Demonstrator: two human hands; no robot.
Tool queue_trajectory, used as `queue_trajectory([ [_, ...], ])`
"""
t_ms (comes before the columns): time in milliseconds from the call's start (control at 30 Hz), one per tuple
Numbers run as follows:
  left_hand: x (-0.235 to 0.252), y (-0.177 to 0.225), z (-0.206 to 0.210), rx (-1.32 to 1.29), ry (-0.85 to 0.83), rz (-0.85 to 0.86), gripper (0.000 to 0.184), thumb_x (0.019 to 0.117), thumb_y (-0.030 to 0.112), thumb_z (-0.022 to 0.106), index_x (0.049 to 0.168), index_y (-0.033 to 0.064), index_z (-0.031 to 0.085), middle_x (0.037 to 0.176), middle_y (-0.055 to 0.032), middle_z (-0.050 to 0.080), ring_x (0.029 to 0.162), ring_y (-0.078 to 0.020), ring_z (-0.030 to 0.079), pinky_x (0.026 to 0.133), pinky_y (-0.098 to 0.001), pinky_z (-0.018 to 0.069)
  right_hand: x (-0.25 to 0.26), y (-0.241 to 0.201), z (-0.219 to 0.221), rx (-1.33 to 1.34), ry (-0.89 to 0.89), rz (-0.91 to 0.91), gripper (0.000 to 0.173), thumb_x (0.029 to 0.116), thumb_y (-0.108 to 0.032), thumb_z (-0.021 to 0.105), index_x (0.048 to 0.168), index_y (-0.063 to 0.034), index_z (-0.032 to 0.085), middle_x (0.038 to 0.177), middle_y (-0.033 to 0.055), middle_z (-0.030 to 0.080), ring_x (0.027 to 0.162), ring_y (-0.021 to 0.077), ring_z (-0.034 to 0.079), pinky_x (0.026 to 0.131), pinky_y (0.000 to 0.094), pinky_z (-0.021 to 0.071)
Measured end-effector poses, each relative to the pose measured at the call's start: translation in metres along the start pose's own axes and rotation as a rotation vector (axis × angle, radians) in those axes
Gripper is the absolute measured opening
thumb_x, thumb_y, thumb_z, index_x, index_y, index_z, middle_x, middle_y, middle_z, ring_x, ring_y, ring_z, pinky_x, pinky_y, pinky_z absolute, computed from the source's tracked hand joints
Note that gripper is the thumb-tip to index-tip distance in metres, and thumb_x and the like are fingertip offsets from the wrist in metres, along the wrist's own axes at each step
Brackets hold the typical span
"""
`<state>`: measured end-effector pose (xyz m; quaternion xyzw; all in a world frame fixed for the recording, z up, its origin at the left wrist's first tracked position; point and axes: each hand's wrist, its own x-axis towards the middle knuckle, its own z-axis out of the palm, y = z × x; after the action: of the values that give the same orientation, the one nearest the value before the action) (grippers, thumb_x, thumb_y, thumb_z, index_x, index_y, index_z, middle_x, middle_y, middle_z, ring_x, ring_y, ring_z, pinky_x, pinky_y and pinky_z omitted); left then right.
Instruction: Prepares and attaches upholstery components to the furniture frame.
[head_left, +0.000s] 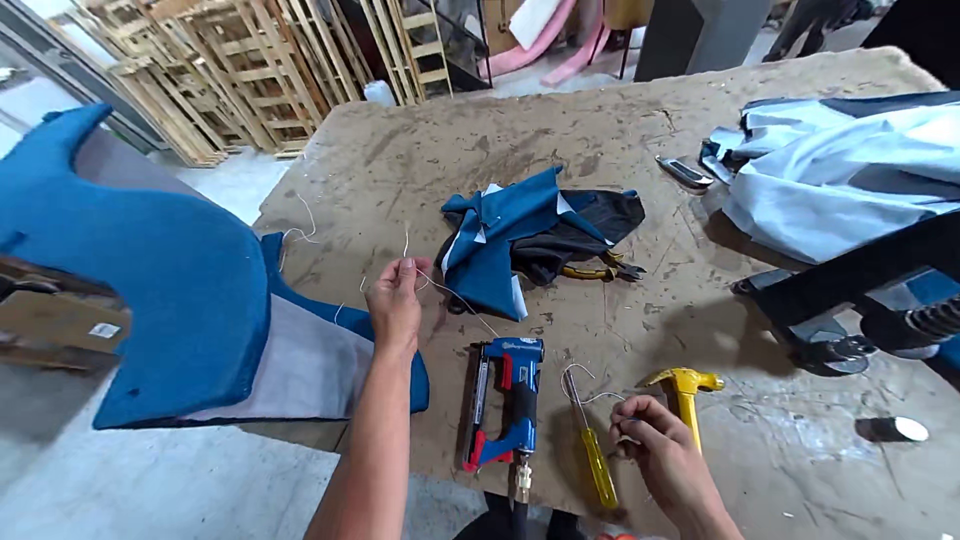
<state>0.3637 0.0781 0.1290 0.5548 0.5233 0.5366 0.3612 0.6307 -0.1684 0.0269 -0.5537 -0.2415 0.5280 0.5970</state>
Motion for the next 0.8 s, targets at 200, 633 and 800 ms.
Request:
queue_trajectory([
  [200, -0.045, 0.093, -0.004, -0.372, -0.188, 0.214, 0.023, 0.1115, 0.019, 0.037, 0.111, 0.0118, 0.058, 0.084, 0.0029, 0.067, 0.08, -0.0126, 0.069, 0.085, -0.0345, 0.0603, -0.015, 0.027, 0.1, -1.263, -0.336, -0.197, 0.041, 0.101, -0.035, 0.048, 0.136, -0.0232, 0.066, 0.11, 0.0107, 0.073, 0.101, 0.0322, 0.071, 0.08, 0.0551, 0.0577],
  [633, -0.139, 0.033, -0.016, -0.279, -0.646, -0.227, 0.024, 0.1025, 0.02, 0.055, 0.108, 0.0095, 0.076, 0.061, 0.0056, 0.05, 0.047, -0.0024, 0.037, 0.046, -0.0195, 0.036, -0.003, -0.005, 0.03, -0.946, -0.096, -0.192, 0.028, 0.1002, -0.03, 0.057, 0.112, -0.0154, 0.077, 0.092, 0.0017, 0.074, 0.079, 0.0158, 0.069, 0.074, 0.0396, 0.0575],
  [800, -0.177, 0.012, -0.019, -0.456, -0.873, -0.391, 0.02, 0.1028, 0.021, 0.057, 0.104, 0.0096, 0.073, 0.064, 0.0123, 0.049, 0.051, 0.0031, 0.04, 0.048, -0.015, 0.0361, -0.056, -0.035, 0.089, 0.024, -0.182, -0.056, 0.027, 0.1012, -0.029, 0.061, 0.109, -0.0087, 0.077, 0.064, -0.0079, 0.054, 0.051, -0.001, 0.041, 0.048, 0.0177, 0.0358],
])
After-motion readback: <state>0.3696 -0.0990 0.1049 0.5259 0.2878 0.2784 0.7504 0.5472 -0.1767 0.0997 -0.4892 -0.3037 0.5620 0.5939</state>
